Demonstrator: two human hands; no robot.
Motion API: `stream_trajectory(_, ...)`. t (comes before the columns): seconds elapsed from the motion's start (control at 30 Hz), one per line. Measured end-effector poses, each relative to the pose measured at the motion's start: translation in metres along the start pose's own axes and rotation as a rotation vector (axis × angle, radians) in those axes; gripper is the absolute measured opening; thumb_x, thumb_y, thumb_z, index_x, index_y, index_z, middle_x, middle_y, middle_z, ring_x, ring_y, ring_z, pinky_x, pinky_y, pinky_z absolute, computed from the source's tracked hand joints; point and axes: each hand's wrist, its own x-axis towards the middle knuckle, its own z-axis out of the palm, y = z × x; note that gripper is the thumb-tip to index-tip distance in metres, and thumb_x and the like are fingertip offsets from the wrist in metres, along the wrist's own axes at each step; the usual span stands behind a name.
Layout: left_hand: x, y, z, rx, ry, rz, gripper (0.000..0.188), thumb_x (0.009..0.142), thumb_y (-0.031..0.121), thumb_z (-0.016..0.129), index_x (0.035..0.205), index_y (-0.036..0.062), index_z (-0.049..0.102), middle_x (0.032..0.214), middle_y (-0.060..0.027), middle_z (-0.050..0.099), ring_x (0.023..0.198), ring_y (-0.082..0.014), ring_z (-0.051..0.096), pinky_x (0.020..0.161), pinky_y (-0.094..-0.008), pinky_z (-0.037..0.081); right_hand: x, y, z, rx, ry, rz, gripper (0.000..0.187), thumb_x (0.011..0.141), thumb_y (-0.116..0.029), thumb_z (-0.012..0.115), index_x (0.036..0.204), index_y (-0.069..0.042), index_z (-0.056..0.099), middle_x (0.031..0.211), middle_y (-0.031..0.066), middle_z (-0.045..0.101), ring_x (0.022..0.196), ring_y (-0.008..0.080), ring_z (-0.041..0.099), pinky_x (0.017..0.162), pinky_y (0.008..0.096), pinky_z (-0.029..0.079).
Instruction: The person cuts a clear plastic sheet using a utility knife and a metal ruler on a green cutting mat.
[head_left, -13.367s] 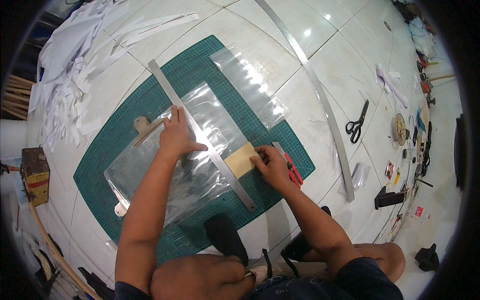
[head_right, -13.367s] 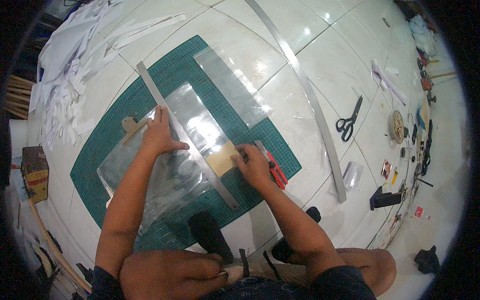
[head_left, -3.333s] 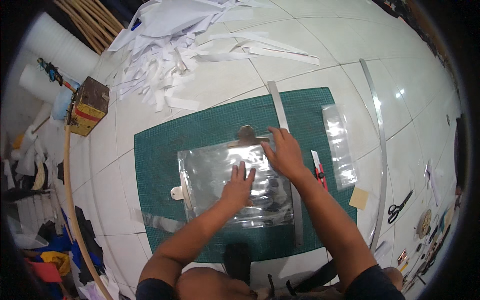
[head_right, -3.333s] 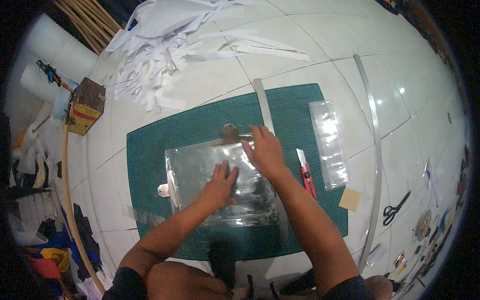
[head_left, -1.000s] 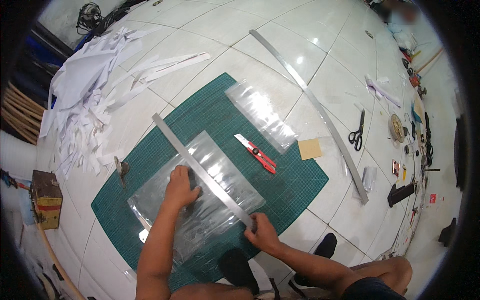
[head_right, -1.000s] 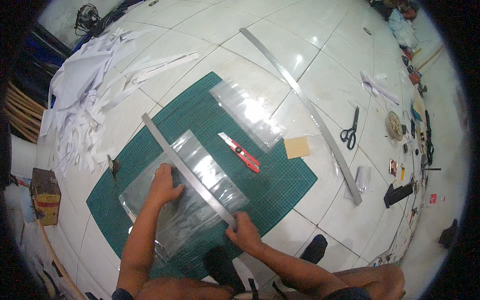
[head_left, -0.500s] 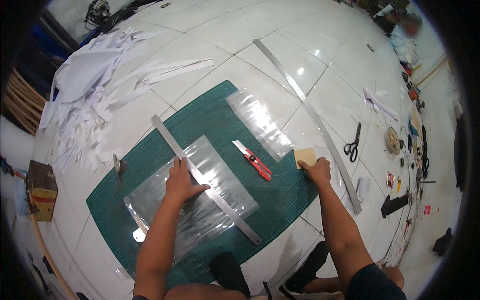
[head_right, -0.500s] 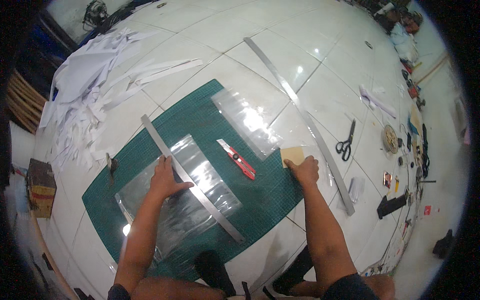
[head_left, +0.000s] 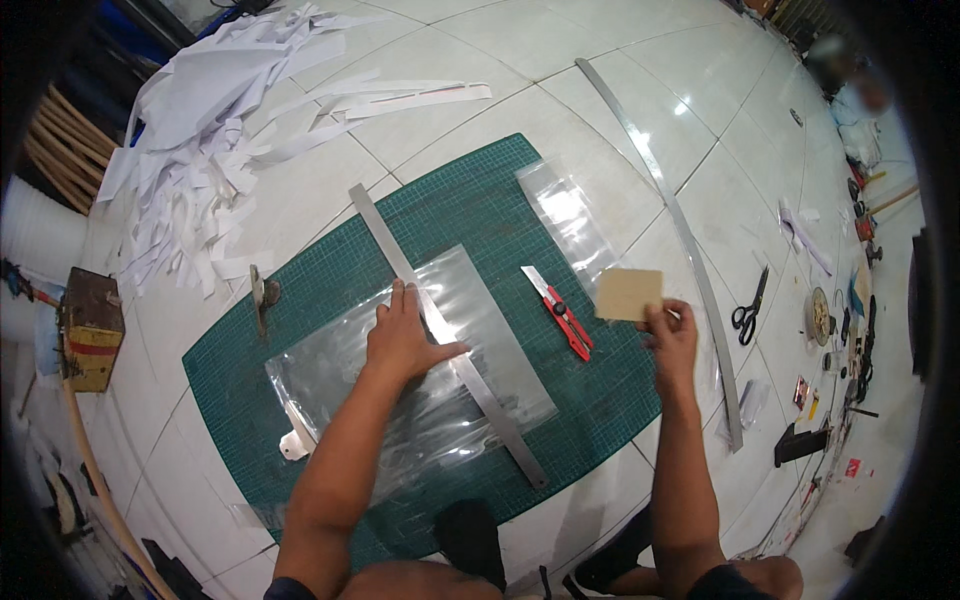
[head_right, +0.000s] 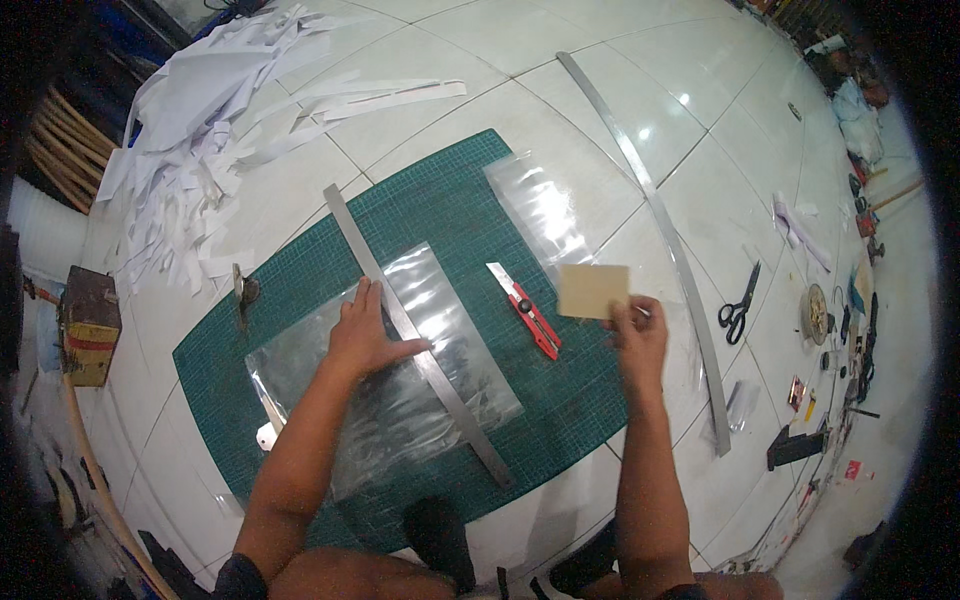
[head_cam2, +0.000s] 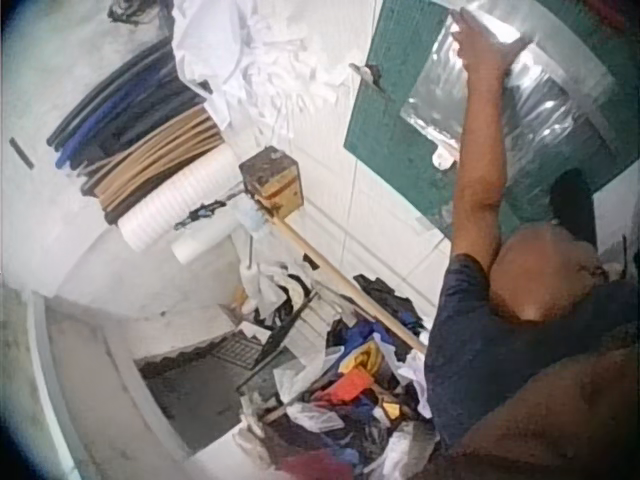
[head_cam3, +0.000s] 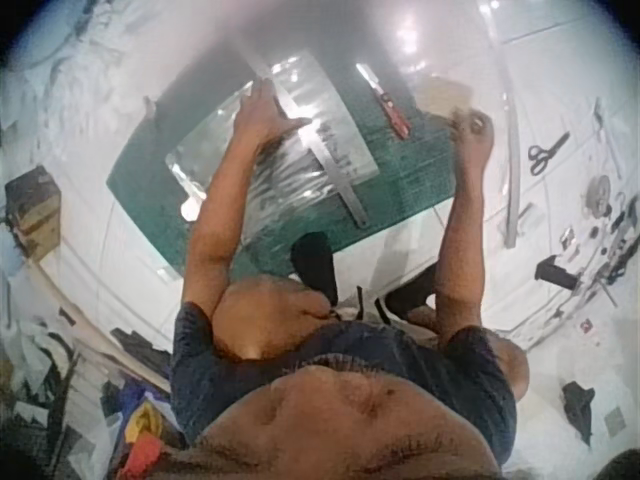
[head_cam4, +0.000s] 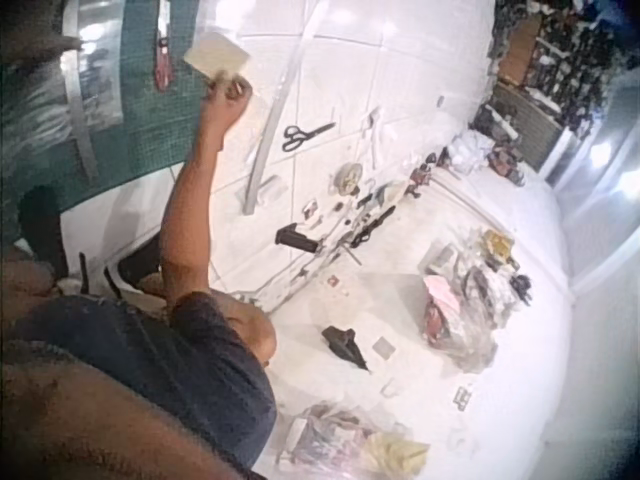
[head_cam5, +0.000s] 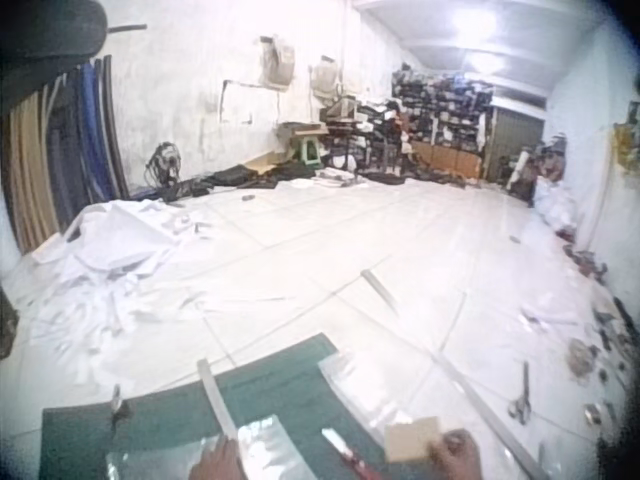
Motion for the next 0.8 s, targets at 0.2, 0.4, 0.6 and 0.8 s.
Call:
stream_trajectory(0.2, 0.006, 0.018, 0.007, -0.021, -0.019, -0.096, 0.131, 0.059, 0.067, 0.084, 0.151, -0.0059, 0.026, 0.160, -0.0258, 0.024, 0.135, -0.0476, 0.041, 0.101, -0.0512, 0.050, 0.001, -0.001, 0.144, -0.030, -0.391, -0.013, 0.039, 0.091, -0.023, 0.073, 0.120, -0.004, 0.055, 0.095, 0.0154, 0.071, 0.080, 0.0182, 0.069, 0.065, 0.0302, 0.053)
stream_trajectory(0.4, 0.008, 0.023, 0.005, 0.000, -0.014, -0.091, 0.130, 0.059, 0.062, 0.087, 0.150, -0.0062, 0.025, 0.159, -0.0253, 0.025, 0.131, -0.0459, 0.045, 0.098, -0.0502, 0.052, 0.018, 0.033, 0.223, -0.165, -0.464, -0.075, 0.037, 0.086, -0.021, 0.073, 0.116, -0.002, 0.060, 0.084, 0.0133, 0.072, 0.077, 0.0199, 0.070, 0.070, 0.0338, 0.054)
stream_trajectory(0.6, 0.006, 0.020, -0.002, -0.036, -0.026, -0.093, 0.129, 0.056, 0.057, 0.090, 0.150, -0.0047, 0.026, 0.159, -0.0254, 0.026, 0.131, -0.0452, 0.046, 0.096, -0.0504, 0.053, 0.014, 0.033, 0.233, -0.313, -0.454, -0.100, 0.034, 0.088, -0.018, 0.073, 0.116, -0.002, 0.061, 0.083, 0.0084, 0.071, 0.070, 0.0130, 0.066, 0.063, 0.0300, 0.051)
stream_trajectory(0.8, 0.004, 0.020, -0.002, -0.044, -0.004, -0.070, 0.124, 0.057, 0.054, 0.091, 0.151, -0.0004, 0.030, 0.158, -0.0271, 0.026, 0.130, -0.0450, 0.047, 0.094, -0.0507, 0.054, 0.005, 0.026, 0.232, -0.344, -0.416, -0.151, 0.035, 0.086, -0.027, 0.071, 0.115, -0.008, 0.064, 0.086, 0.0142, 0.072, 0.077, 0.0307, 0.071, 0.072, 0.0421, 0.054)
